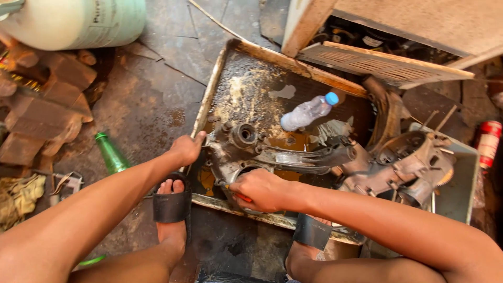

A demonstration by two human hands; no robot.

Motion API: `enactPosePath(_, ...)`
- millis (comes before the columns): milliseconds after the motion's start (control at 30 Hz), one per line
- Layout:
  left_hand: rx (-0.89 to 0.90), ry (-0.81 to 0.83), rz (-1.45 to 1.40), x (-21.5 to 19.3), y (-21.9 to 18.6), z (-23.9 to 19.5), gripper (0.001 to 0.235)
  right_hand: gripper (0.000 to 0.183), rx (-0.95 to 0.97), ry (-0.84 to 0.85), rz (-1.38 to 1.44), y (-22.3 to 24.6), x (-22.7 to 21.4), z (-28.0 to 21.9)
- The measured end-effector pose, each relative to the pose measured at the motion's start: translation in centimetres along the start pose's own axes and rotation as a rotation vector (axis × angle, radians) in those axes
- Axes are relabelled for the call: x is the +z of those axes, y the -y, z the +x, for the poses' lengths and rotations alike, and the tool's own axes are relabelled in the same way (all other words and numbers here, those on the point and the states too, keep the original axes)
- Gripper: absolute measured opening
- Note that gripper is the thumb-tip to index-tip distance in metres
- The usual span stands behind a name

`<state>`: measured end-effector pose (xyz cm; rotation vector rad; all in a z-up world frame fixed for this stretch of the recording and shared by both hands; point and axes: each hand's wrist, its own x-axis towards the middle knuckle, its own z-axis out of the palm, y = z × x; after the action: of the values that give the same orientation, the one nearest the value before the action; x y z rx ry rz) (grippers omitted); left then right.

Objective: Cleaning motorcycle engine components with a brush and cleaning fluid

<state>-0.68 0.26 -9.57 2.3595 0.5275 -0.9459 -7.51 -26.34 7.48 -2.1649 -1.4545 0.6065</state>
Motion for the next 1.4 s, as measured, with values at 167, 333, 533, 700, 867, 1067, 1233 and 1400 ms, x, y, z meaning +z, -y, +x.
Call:
enactPosePath(167, 0.043, 0.009, 0.056, -0.8, -0.3, -2.2, 0.095, 0.018, 0.228, -0.08, 0.108, -0.4, -4.3, -3.5)
enactPosePath(333, 0.061, -0.009, 0.108, -0.3, 0.6, -0.5, 0.094, 0.015, 0.204, -0.479, 0.112, -2.1, -7.3, -8.1)
enactPosePath(533, 0.058, 0.001, 0.156, -1.0, 0.7, -0.4, 0.093, 0.018, 0.296, -0.721, 0.201, -3.8, -8.6, -14.9)
enactPosePath(700, 0.075, -0.001, 0.198, -1.1, 1.2, -0.2, 0.093, 0.023, 0.785, -0.683, 0.599, 0.0, -12.3, -16.3)
enactPosePath(867, 0.056, 0.06, 0.017, -1.8, 2.1, 0.4, 0.081, 0.022, 1.233, -0.818, 0.604, -7.1, -9.3, -20.9)
enactPosePath(1067, -0.016, 0.039, -0.214, -3.8, -1.2, -6.2, 0.069, 0.05, 1.28, -0.35, 0.122, -7.4, -6.3, -20.3)
enactPosePath(1233, -0.033, 0.062, -0.307, -4.4, -0.6, -6.0, 0.066, 0.041, 1.163, -0.309, 0.102, -9.5, -4.2, -20.5)
enactPosePath(1400, -0.116, 0.258, -0.084, -6.4, -2.8, -9.2, 0.056, 0.042, 1.188, -0.162, 0.017, -13.5, -1.7, -21.0)
